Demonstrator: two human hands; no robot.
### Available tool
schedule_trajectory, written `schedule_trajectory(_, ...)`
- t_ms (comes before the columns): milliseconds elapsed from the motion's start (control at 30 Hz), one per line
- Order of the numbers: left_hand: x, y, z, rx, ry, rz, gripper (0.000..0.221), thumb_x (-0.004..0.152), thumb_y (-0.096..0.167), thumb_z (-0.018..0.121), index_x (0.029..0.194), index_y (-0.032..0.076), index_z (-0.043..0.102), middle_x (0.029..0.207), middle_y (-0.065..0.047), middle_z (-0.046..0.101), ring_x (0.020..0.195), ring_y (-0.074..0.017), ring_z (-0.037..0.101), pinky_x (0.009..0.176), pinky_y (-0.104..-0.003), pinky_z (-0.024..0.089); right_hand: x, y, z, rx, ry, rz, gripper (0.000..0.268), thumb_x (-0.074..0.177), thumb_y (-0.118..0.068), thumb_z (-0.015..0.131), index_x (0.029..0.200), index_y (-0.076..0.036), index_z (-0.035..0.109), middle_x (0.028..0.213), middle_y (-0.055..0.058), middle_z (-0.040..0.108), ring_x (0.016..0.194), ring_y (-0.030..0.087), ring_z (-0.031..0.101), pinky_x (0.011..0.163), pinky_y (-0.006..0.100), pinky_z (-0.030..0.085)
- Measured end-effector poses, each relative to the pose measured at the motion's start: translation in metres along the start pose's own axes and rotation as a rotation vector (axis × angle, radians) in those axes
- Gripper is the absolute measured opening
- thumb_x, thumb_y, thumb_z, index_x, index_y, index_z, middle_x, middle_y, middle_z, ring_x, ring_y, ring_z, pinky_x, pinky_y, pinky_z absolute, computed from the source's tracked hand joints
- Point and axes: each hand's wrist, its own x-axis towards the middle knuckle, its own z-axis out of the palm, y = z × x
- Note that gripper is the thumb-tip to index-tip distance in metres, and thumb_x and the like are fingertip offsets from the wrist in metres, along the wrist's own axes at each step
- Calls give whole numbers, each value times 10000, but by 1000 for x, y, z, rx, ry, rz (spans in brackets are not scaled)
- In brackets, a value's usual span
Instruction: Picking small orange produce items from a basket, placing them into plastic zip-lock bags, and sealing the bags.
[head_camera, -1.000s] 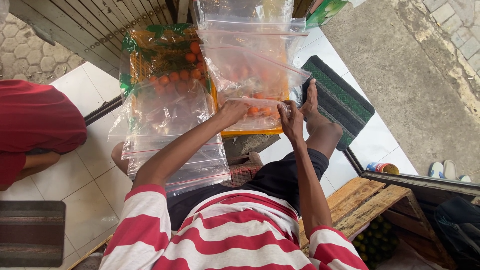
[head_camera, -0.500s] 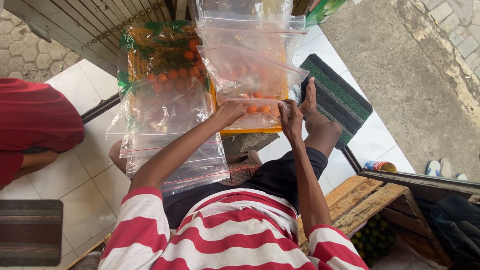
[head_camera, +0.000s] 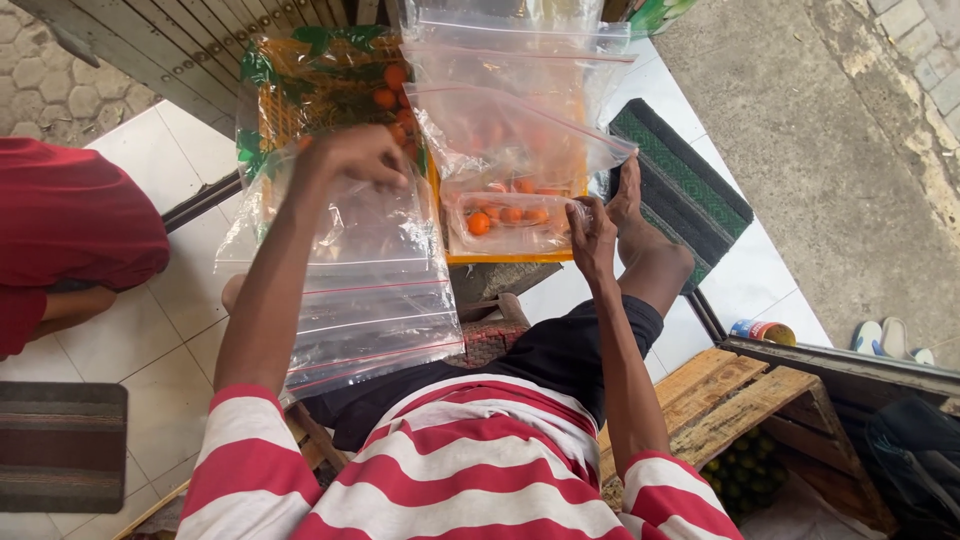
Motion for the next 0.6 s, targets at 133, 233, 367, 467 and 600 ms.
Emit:
schedule_trajectory(133,30,-85,-9,184,238,-292,118,825,408,754,851,311,817,676,-22,757,721,-297,762,695,-432,581,0,0,0,-30,-17,-8,271,1088,-353,611,1201,-113,665,1050,233,710,923,432,707,826,478,581)
schedule_trajectory(233,59,-127,6,243,594,-321,174,908,312,669,930,180,780,795,-133,757,798,-384,744,738,-511,575,0,-6,-1,-46,-15,-15,296,1068,-375,644,1183,-102,658,977,250,698,903,453,700,823,522,552)
schedule_trajectory(367,107,-154,15,153,800,-274,274,930,345,719,1139,173,678,1028,-76,727,1040,-312,708,798,-482,584,2,-15,1,-63,-14,30,284,1069,-374,634,1177,-113,655,963,248,698,898,452,698,831,533,544)
schedule_trajectory(467,153,-177,20,89,830,-288,403,931,362,734,1233,119,624,1142,-159,675,1115,-376,669,819,-531,581,4,-16,1,-62,-16,69,276,1074,-373,626,1169,-115,654,950,237,698,872,429,705,838,516,557)
schedule_trajectory(600,164,-149,15,-57,855,-400,573,862,409,782,1219,11,576,1137,-292,636,1076,-499,664,833,-602,563,7,-25,1,-96,-29,111,298,1069,-379,610,1167,-101,663,892,262,692,845,447,705,815,530,563)
